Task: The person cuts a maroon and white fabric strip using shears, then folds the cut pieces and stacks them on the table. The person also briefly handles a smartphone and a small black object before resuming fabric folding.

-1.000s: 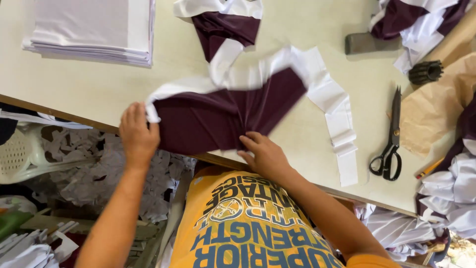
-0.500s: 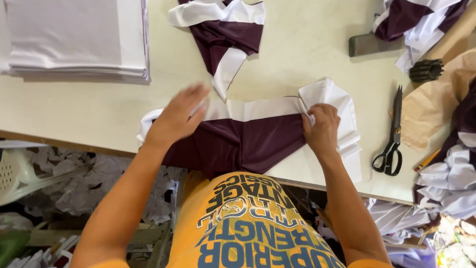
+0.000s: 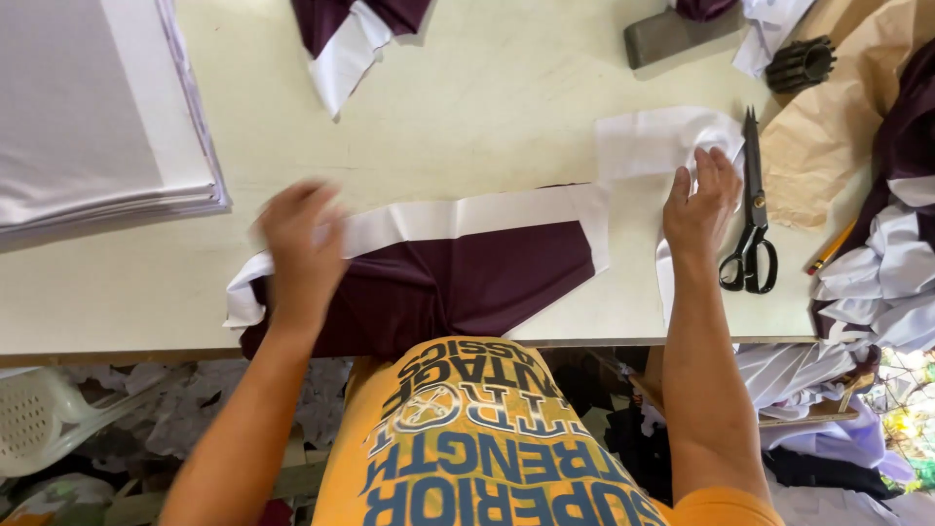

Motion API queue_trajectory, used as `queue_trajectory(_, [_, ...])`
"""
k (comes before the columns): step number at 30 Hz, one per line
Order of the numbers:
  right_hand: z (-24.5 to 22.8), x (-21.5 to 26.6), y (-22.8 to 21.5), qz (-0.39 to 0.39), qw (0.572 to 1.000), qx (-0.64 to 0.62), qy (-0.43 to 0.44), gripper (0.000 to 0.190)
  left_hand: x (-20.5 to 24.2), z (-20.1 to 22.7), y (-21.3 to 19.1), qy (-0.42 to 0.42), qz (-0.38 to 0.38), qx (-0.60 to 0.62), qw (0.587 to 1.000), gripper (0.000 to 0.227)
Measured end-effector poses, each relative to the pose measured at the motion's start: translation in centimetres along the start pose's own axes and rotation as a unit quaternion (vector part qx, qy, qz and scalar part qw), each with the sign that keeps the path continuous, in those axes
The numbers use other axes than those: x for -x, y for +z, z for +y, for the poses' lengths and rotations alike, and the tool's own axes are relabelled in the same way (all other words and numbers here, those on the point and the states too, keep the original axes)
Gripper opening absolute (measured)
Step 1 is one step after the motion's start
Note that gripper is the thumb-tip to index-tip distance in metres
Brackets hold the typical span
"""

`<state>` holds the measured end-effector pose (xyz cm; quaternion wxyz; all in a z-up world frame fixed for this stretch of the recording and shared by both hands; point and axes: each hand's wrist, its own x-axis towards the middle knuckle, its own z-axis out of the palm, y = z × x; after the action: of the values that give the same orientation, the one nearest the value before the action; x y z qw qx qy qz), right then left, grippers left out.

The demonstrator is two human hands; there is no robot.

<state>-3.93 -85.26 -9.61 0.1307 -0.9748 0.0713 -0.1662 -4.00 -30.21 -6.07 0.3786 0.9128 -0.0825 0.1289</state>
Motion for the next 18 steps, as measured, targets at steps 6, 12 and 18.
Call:
queue_trajectory(6, [-8.9,3.1,0.5,-0.123,0.96,-0.229,-0.098,0.035,15.4,-5.2,-6.9,-0.198,0.168,-0.174,0.95,0.016])
queue_trajectory(12, [-2.4,5.4,-0.7,-0.106,0.989,-0.095,-0.039,0.018,12.7,-1.0,-0.1,-0.031,0.009,-0.257,0.966,0.037])
queue_trajectory(18, [2.0,9.3,-9.7,-0.168,0.922,-0.191,0.293,0.017,2.3,-2.8,2.9,0.052,-0.087,-0.287,0.953,0.051])
